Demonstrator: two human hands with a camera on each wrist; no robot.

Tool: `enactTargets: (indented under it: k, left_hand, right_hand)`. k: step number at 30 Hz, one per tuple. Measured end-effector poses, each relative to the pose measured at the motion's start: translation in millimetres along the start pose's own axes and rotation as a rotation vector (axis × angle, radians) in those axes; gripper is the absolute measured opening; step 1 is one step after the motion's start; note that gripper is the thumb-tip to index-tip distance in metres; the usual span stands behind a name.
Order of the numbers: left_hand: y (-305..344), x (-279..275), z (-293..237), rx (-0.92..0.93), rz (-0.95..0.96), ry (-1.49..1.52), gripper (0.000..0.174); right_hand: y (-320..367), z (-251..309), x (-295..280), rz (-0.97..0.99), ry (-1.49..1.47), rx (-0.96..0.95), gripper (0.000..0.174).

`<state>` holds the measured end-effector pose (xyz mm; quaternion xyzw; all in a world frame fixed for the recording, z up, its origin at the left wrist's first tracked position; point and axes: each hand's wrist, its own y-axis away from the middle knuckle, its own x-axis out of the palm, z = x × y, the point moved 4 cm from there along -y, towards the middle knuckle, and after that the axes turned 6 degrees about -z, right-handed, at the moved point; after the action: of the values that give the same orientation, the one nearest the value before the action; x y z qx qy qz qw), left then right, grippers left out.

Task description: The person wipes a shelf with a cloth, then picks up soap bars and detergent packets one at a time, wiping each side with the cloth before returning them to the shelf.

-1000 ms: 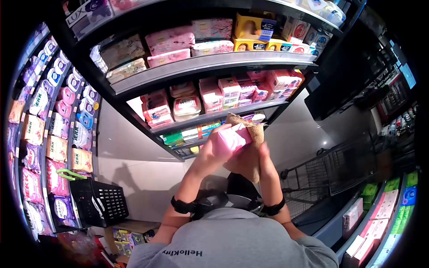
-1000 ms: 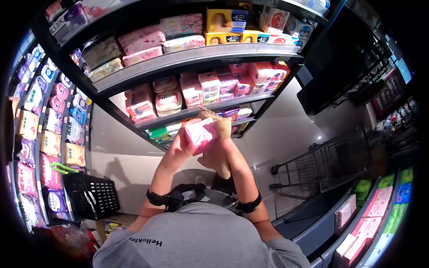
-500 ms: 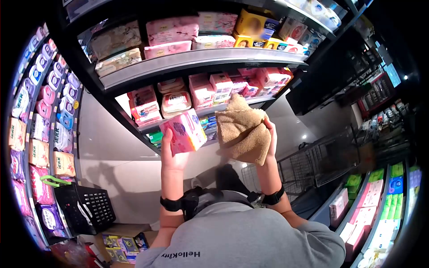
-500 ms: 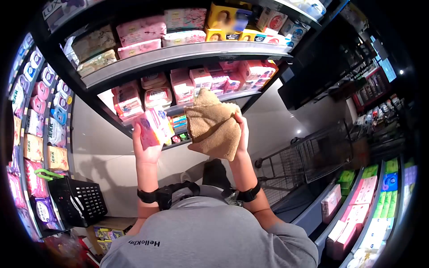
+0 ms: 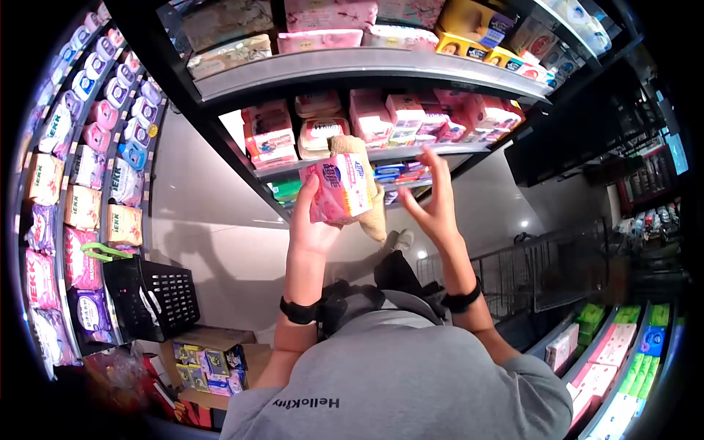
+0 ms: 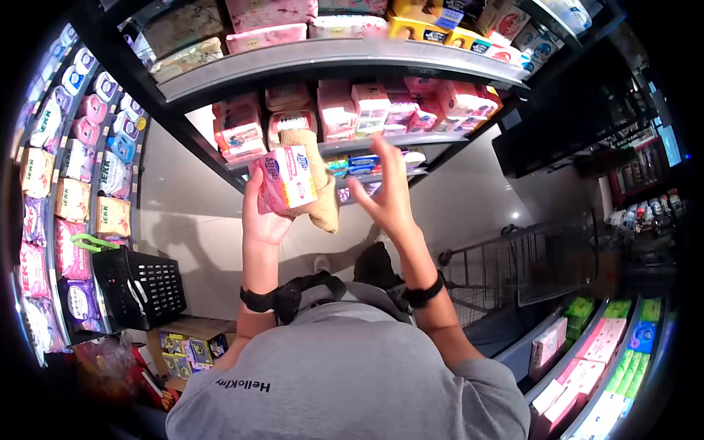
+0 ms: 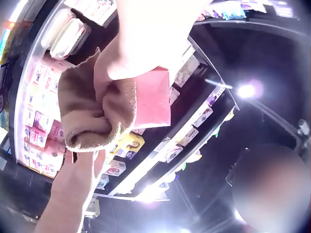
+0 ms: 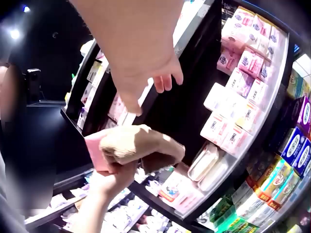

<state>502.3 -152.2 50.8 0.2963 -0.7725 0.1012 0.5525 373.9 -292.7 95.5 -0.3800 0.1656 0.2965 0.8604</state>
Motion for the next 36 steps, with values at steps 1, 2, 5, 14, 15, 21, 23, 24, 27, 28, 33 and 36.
enactTargets:
  k: [1, 2, 5, 14, 15, 21, 23, 24, 27, 28, 33, 36]
  left_hand:
    - [-1.6, 4.3, -1.8, 0.021, 0.003, 0.006, 0.041]
    - [-2.4, 8.8, -3.0, 0.025, 0.006, -0.001, 0.041]
    - [-4.0, 15.8, 4.1, 0.001, -0.008, 0.046, 0.037]
    - [-9.7, 27.7, 8.4, -0.041, 0.036, 0.033, 0.038]
    - [-11.7, 29.5, 11.1, -0.029, 0.005, 0.028, 0.038]
    - [-18.0, 42.0, 23.0, -0.048, -0.012, 0.004, 0.038]
    - [-22.8, 39.1, 25.8, -0.047, -0.031, 0.032, 0.040]
    - [-20.9, 46.2, 25.6, -0.031, -0.015, 0.016, 0.042]
    - [-23.4, 43.6, 25.9, -0.029, -0.033, 0.067, 0.042]
    - [-22.0, 44.3, 23.6, 0.022, -0.025, 0.057, 0.040]
    - [-16.1, 48.5, 18.8, 0.079, 0.052, -0.026, 0.042]
    - [-16.5, 52.8, 20.1, 0.063, 0.029, -0.040, 0.040]
  right_hand:
    - [0.3, 7.5, -1.4, 0.082, -0.095, -0.073, 0.074]
    - [4.0, 14.5, 0.4, 0.302, -0.277, -0.012, 0.076]
    - [9.6, 42.3, 11.8, 0.392, -0.190, -0.069, 0.079]
    - [14.6, 8.7, 11.5, 0.187, -0.406, 0.224, 0.034]
    - [18.2, 4.3, 10.3, 0.162, -0.530, 0.315, 0.034]
    - [24.7, -34.9, -0.4, -0.164, -0.997, 0.683, 0.036]
    - [21.7, -50.3, -4.6, -0.321, -1.143, 0.804, 0.036]
    - [19.0, -51.5, -7.4, -0.330, -1.229, 0.839, 0.037]
    - [11.5, -54.4, -18.9, -0.431, -1.510, 0.903, 0.043]
    - [11.9, -66.2, -23.8, -0.519, -1.671, 0.933, 0.043]
    - [0.2, -85.2, -43.7, -0.319, -2.361, 0.487, 0.051]
    - [16.2, -92.3, -14.9, -0.363, -1.356, 0.463, 0.048]
